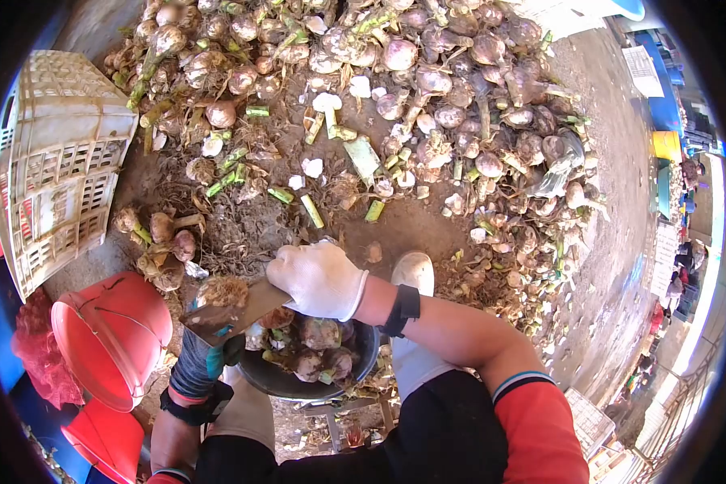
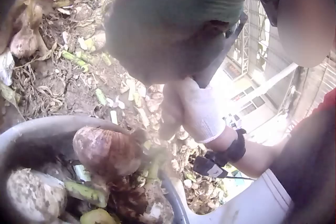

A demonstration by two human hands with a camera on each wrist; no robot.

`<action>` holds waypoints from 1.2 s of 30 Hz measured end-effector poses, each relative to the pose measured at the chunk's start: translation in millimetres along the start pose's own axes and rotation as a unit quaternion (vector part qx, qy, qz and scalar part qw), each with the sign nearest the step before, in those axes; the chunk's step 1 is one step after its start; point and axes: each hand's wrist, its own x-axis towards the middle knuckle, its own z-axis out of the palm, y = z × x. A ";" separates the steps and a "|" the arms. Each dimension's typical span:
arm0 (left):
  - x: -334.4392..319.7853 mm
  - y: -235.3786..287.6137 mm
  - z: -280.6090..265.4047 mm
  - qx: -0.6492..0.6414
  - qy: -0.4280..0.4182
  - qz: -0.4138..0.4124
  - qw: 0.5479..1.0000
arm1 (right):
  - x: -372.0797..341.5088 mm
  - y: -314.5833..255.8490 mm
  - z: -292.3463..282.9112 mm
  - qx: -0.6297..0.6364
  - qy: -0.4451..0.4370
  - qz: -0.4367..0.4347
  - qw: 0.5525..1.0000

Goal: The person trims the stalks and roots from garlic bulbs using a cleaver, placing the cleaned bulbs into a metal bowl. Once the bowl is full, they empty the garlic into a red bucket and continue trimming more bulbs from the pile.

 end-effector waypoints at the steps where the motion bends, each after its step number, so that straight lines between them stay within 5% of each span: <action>1: 0.8 14.0 4.8 -0.042 -0.061 0.088 0.993 | 1.3 15.6 4.2 -0.053 -0.049 0.076 0.995; 2: 3.2 25.8 13.5 -0.039 -0.065 0.087 0.993 | 1.2 44.0 12.7 -0.106 -0.094 0.154 0.978; 3: 3.1 37.8 23.9 -0.031 -0.171 0.125 0.977 | -16.7 80.3 17.0 -0.059 -0.060 0.205 0.975; 5: 6.3 48.0 38.4 -0.028 -0.333 0.217 0.917 | -13.9 44.7 -10.3 -0.039 0.094 0.211 0.972; 6: 9.2 44.8 27.8 -0.029 -0.309 0.006 0.951 | -17.4 29.4 -13.5 -0.006 0.082 0.254 0.964; 7: 5.1 50.4 25.1 0.070 -0.281 0.066 0.955 | -8.5 31.3 -19.4 0.017 0.082 0.281 0.956; 9: -4.2 40.9 23.5 0.166 -0.253 0.062 0.951 | -5.5 38.0 -12.8 0.028 0.052 0.262 0.963; 10: -0.7 32.4 15.8 0.267 -0.159 0.092 0.946 | -5.3 42.4 -11.5 0.028 0.031 0.247 0.968; 11: 3.8 22.6 2.9 0.363 -0.066 0.121 0.922 | -6.3 38.8 -9.7 0.030 0.034 0.252 0.967; 13: 24.1 13.2 -25.4 0.553 0.115 0.026 0.825 | -6.4 27.2 -7.4 0.039 0.059 0.240 0.968; 15: 45.8 -4.8 -67.7 0.630 0.177 0.043 0.755 | -8.6 26.8 -2.8 0.025 0.042 0.223 0.974; 16: 53.3 -15.9 -81.6 0.629 0.180 0.042 0.755 | -8.1 26.4 -1.3 0.024 0.032 0.225 0.974; 18: 66.2 -33.8 -96.3 0.717 0.215 -0.044 0.661 | -5.8 21.6 -4.1 0.024 -0.003 0.237 0.971; 21: 83.4 -42.1 -94.5 0.729 0.232 -0.139 0.629 | -7.2 17.3 -0.4 0.050 0.012 0.231 0.972; 23: 86.0 -52.2 -108.1 0.704 0.274 -0.085 0.650 | -5.6 13.1 1.0 0.055 0.027 0.231 0.971; 25: 77.3 -51.1 -114.6 0.635 0.234 0.023 0.736 | -3.3 8.8 0.5 0.063 0.037 0.232 0.970; 26: 65.9 -22.1 -93.7 0.518 0.194 0.012 0.833 | -1.8 5.4 -2.1 0.053 0.026 0.207 0.977; 27: 60.0 -10.3 -80.4 0.518 0.191 0.013 0.834 | 0.5 1.9 -5.6 0.043 0.015 0.181 0.982; 28: 55.4 -2.4 -70.1 0.311 0.157 -0.039 0.937 | 3.0 -3.0 -8.7 0.017 -0.005 0.150 0.989; 29: 51.6 2.9 -61.3 0.085 0.112 -0.091 0.986 | 5.4 -5.1 -8.5 0.015 -0.005 0.152 0.988; 33: 39.3 12.2 -35.3 0.126 0.095 -0.014 0.987 | 8.2 -12.0 -12.5 0.000 -0.026 0.082 0.996; 35: 36.4 13.3 -28.0 0.020 0.087 0.024 0.996 | 7.8 -15.4 -17.4 -0.013 -0.019 0.056 0.998; 36: 38.7 2.3 -27.8 0.126 0.096 0.109 0.981 | 7.7 -17.1 -17.5 -0.013 -0.019 0.057 0.998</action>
